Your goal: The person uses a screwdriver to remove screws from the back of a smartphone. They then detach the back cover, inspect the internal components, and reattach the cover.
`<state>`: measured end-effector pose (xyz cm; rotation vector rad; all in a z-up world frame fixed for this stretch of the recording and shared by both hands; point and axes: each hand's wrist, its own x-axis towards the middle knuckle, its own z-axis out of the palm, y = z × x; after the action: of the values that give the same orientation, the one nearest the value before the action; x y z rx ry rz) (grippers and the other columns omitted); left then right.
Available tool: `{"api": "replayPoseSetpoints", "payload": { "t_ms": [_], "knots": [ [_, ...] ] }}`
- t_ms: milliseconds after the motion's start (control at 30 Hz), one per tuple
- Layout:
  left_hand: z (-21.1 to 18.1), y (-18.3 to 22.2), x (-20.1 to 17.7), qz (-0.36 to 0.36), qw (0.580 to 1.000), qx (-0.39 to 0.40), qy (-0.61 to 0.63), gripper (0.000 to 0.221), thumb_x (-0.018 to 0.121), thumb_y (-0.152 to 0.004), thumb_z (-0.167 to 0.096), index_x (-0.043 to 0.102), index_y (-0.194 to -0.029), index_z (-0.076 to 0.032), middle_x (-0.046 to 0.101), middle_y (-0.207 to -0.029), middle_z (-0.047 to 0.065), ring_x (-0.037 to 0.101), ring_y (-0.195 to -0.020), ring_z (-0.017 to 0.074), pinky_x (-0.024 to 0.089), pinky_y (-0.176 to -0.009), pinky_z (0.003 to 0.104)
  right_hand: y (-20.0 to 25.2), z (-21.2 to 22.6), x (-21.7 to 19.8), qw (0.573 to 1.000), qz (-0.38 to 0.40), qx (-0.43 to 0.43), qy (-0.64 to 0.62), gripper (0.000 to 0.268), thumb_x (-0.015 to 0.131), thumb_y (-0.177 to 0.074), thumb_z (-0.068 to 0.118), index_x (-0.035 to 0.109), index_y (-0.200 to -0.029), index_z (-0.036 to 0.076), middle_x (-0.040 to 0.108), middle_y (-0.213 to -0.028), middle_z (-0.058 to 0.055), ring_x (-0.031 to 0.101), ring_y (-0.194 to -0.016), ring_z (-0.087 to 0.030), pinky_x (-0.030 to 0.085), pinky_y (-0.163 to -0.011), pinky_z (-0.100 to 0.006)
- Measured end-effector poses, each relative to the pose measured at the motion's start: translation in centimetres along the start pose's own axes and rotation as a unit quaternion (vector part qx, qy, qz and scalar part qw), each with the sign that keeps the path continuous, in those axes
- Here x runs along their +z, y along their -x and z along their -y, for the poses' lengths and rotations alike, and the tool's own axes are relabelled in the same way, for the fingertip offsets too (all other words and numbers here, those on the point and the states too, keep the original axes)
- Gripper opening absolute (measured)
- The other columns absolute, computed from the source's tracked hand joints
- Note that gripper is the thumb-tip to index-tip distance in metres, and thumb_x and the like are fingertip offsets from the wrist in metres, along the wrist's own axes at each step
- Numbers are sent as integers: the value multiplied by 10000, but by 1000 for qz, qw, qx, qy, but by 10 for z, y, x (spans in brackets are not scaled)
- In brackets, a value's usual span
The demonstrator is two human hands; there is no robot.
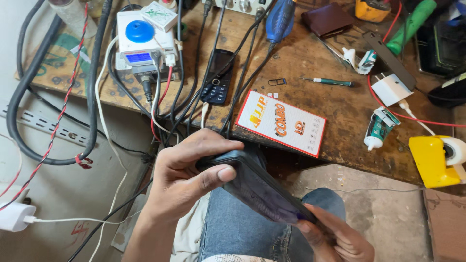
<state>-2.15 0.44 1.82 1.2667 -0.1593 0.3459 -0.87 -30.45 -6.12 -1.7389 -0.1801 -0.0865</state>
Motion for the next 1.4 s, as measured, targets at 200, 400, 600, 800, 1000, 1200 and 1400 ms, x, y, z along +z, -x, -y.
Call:
{"api": "replayPoseSetpoints", "payload": {
  "t_ms": [200, 400, 600, 800, 1000, 1200, 1400],
  "knots": [
    [-8, -5, 7, 15, 1000, 12, 16, 305, 815, -922, -133, 758, -1163, 46, 737, -1168, 151, 696, -1131, 216, 545, -1018, 332, -7, -18, -20, 991, 49, -29, 120, 307, 793, -831, 96, 770, -1100, -52, 814, -931, -140, 764, -890, -167, 555, -954, -292],
    [-12, -3, 8, 11, 1000, 21, -14, 286, 797, -925, -134, 769, -1154, 34, 762, -1141, 161, 716, -1100, 226, 564, -995, 340, -3, -31, -37, 988, 85, 110, 70, 403, 788, -800, 93, 750, -1170, -61, 835, -972, -163, 774, -906, -180, 553, -904, -294],
    [-7, 2, 11, -7, 999, 40, 16, 270, 795, -937, -112, 756, -1154, 43, 761, -1160, 173, 714, -1142, 243, 559, -1044, 362, -4, -29, -39, 978, 94, 119, 142, 401, 796, -793, 100, 762, -1166, -43, 845, -933, -149, 779, -889, -168, 546, -904, -274],
    [19, 4, 13, -67, 985, 77, 137, 286, 772, -996, -108, 722, -1221, 61, 715, -1221, 193, 678, -1180, 253, 524, -1080, 383, 2, -23, -31, 990, 64, 101, 81, 471, 799, -768, 118, 712, -1209, -20, 828, -1012, -149, 793, -884, -187, 612, -842, -320],
    [44, 4, 11, -121, 943, 61, 305, 337, 692, -1059, -130, 624, -1334, 52, 651, -1283, 185, 664, -1138, 224, 548, -1029, 384, 13, 0, -39, 988, 52, 79, 121, 380, 821, -772, 66, 764, -1136, -28, 831, -1013, -152, 790, -990, -180, 585, -922, -289],
    [53, 5, 14, -137, 929, 49, 339, 340, 664, -1081, -125, 593, -1360, 56, 633, -1299, 188, 681, -1076, 211, 570, -966, 366, 18, 12, -45, 988, 45, -15, 149, 422, 815, -767, 133, 728, -1166, 23, 783, -970, -98, 787, -892, -130, 612, -845, -273],
    [53, 6, 15, -136, 927, 44, 346, 352, 663, -1075, -136, 583, -1362, 51, 636, -1288, 187, 694, -1059, 221, 576, -963, 379, 18, 15, -41, 971, -3, -54, 235, 379, 804, -801, 147, 719, -1155, 40, 786, -956, -87, 793, -879, -127, 627, -845, -279]
  ]
}}
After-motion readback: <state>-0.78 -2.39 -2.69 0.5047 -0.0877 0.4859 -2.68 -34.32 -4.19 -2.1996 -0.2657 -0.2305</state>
